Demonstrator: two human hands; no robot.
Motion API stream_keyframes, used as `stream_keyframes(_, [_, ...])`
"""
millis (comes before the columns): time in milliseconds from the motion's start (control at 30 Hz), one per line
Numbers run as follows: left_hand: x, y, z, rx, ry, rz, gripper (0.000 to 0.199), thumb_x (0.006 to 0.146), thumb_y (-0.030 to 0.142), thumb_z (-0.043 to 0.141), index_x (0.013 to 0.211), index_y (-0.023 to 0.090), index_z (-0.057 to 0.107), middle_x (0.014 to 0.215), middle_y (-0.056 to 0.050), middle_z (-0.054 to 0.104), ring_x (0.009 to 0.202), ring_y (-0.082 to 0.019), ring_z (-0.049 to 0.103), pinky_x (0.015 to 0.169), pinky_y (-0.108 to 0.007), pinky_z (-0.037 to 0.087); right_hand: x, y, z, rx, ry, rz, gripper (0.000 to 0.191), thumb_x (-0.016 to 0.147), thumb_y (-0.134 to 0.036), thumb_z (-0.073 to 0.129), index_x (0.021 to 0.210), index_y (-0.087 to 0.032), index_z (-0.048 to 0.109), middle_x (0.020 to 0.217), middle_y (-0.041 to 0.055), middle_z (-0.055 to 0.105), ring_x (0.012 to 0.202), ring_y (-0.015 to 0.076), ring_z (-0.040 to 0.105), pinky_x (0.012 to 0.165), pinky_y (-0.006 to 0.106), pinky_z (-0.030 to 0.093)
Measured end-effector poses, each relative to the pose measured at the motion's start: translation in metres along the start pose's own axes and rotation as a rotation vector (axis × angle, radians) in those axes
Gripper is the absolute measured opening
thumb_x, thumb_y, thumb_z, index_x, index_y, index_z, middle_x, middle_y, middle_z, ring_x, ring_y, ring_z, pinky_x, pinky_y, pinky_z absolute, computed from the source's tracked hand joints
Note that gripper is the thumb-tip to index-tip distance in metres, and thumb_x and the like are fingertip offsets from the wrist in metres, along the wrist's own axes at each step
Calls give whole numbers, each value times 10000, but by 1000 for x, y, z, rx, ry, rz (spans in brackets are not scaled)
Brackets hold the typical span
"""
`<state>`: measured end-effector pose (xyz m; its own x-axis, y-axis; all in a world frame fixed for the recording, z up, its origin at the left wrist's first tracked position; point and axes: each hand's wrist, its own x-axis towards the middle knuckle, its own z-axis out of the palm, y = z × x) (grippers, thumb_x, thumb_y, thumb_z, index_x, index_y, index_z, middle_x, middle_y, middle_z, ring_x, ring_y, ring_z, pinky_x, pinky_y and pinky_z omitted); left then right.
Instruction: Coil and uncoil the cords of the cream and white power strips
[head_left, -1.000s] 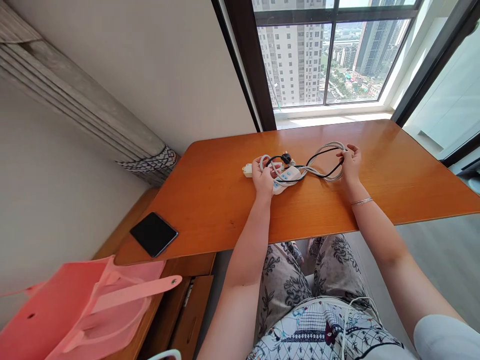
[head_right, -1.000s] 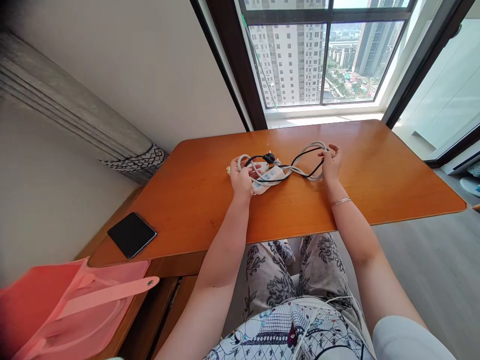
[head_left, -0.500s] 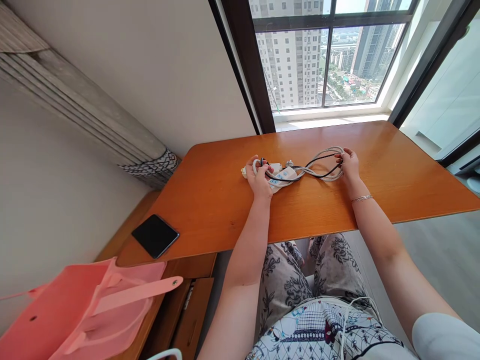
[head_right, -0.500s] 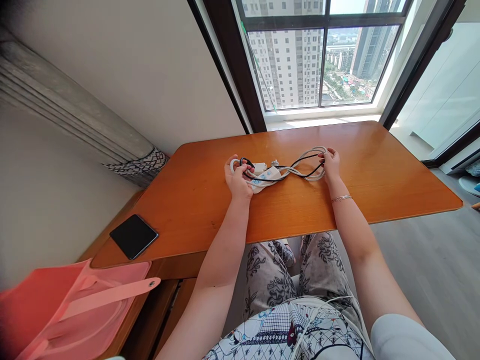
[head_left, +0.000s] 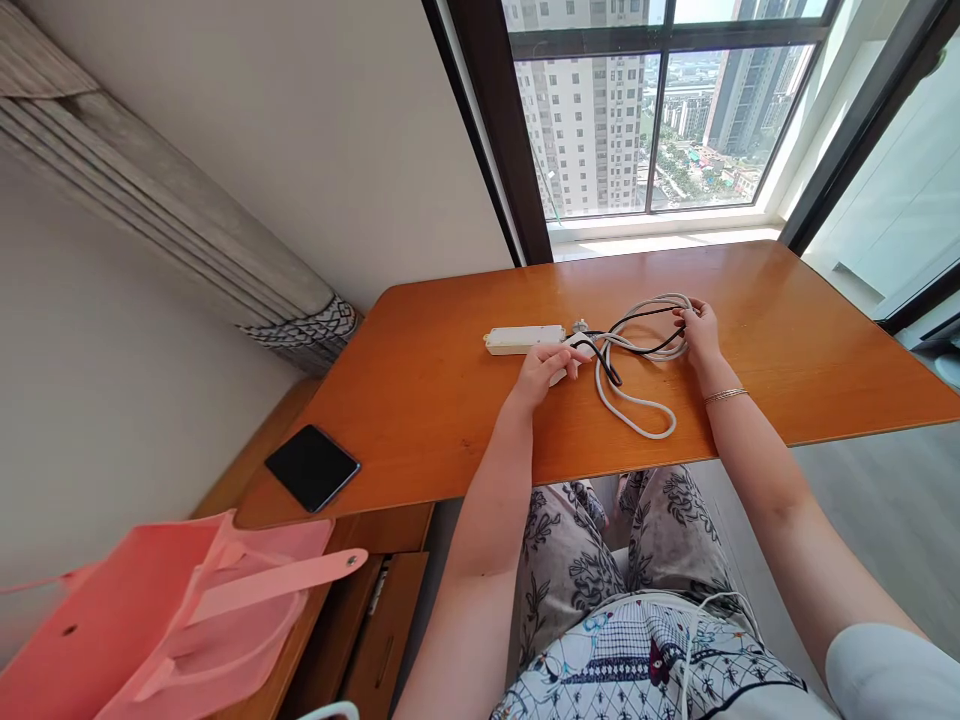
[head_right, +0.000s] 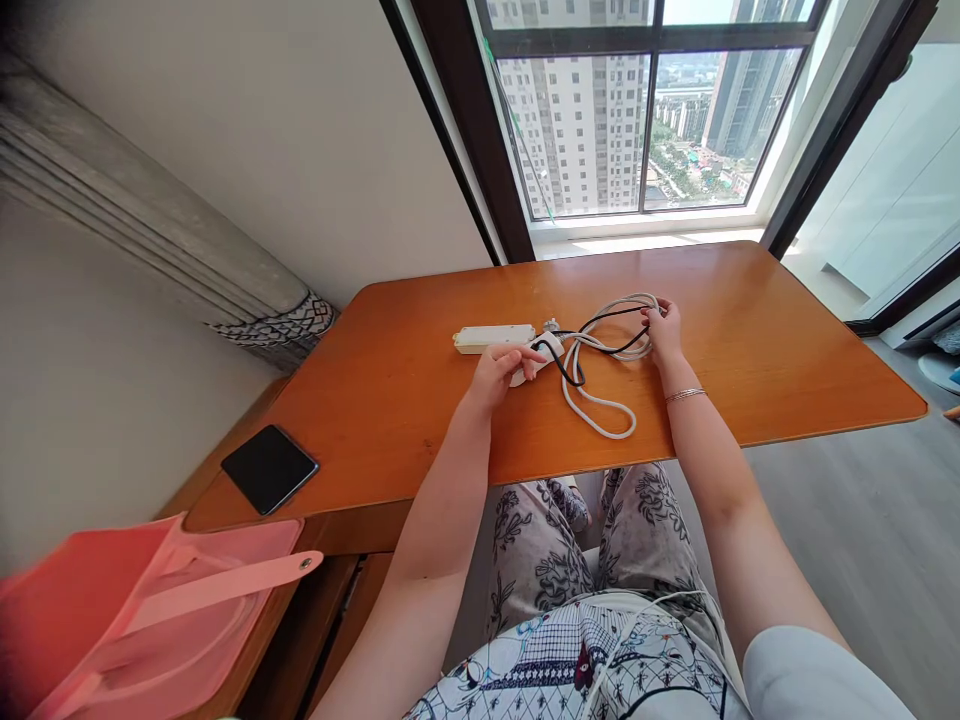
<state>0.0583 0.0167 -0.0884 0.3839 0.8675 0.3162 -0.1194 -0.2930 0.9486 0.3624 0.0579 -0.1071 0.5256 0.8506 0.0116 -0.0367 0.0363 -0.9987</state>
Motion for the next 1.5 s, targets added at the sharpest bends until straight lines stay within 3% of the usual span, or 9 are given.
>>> stream_keyframes(100, [2, -1, 5, 113, 200, 44, 434, 775, 624, 739, 759, 193, 787, 557, -16, 615, 577, -155, 569, 641, -304, 496, 5, 4, -2, -115, 42, -60, 258, 798, -289, 620, 1039, -220, 560, 959, 23, 677, 825, 157, 617, 751, 298, 519])
stream_keyframes(200, [5, -6, 4, 202, 483, 109, 251, 803, 452, 739, 839, 207, 781, 752, -31, 707, 690, -161, 618, 694, -286, 515, 3, 2, -7, -381, 110, -208, 299, 829, -239, 561, 1122, -192, 599, 1167, 105, 654, 1055, 212, 608, 978, 377, 497])
stream_keyframes(300, [7, -12, -1, 297, 589, 114, 195, 794, 310, 729, 963, 224, 776, 930, -56, 740, 869, -202, 663, 796, -308, 532, -7, -8, -12, -711, 133, -343, 426, 864, -197, 510, 1278, -157, 604, 1350, 181, 577, 1246, 275, 526, 1091, 434, 407])
stream_keyframes(533, [6, -19, 2, 577, 300, 120, 257, 705, 162, 770, 948, 246, 773, 1034, -82, 729, 1083, -322, 617, 1101, -503, 431, -36, -23, -7, -1164, -14, -474, 423, 927, -218, 494, 1312, -216, 668, 1364, 168, 615, 1298, 341, 423, 1059, 509, 319])
stream_keyframes(700, [3, -16, 7, 663, 251, 167, 201, 691, 136, 773, 851, 256, 764, 953, -73, 708, 1011, -308, 606, 1032, -478, 463, -40, -18, -6, -1330, -126, -432, 468, 882, -269, 613, 1343, -204, 653, 1390, 183, 616, 1298, 352, 424, 1077, 536, 298])
stream_keyframes(1000, [-6, -5, 25, 547, 60, 165, 159, 675, 154, 733, 811, 225, 691, 805, -11, 686, 715, -168, 561, 697, -310, 472, -35, -13, -8, -1274, -91, -404, 477, 906, -340, 624, 1352, -172, 623, 1397, 209, 577, 1324, 353, 445, 1094, 541, 316])
stream_keyframes(1167, [-8, -4, 31, 462, 14, 120, 141, 670, 215, 751, 801, 221, 699, 808, -19, 698, 691, -157, 547, 666, -306, 466, -32, -10, -8, -1312, -153, -346, 555, 881, -409, 652, 1375, -159, 616, 1425, 210, 570, 1395, 377, 396, 1173, 625, 225])
stream_keyframes(1367, [-8, -7, 31, 487, -4, 119, 121, 697, 252, 726, 814, 224, 716, 741, 0, 663, 658, -149, 535, 609, -286, 427, -32, -14, -10, -1399, -179, -367, 468, 812, -501, 684, 1104, -140, 736, 1331, 204, 564, 1324, 395, 419, 1138, 610, 262])
stream_keyframes(1500, [-9, -9, 32, 490, -19, 126, 128, 707, 257, 715, 830, 223, 719, 759, -6, 667, 674, -151, 552, 624, -287, 438, -34, -20, -9, -1460, -226, -274, 552, 780, -548, 697, 1103, -102, 738, 1348, 235, 532, 1337, 422, 404, 1124, 588, 273])
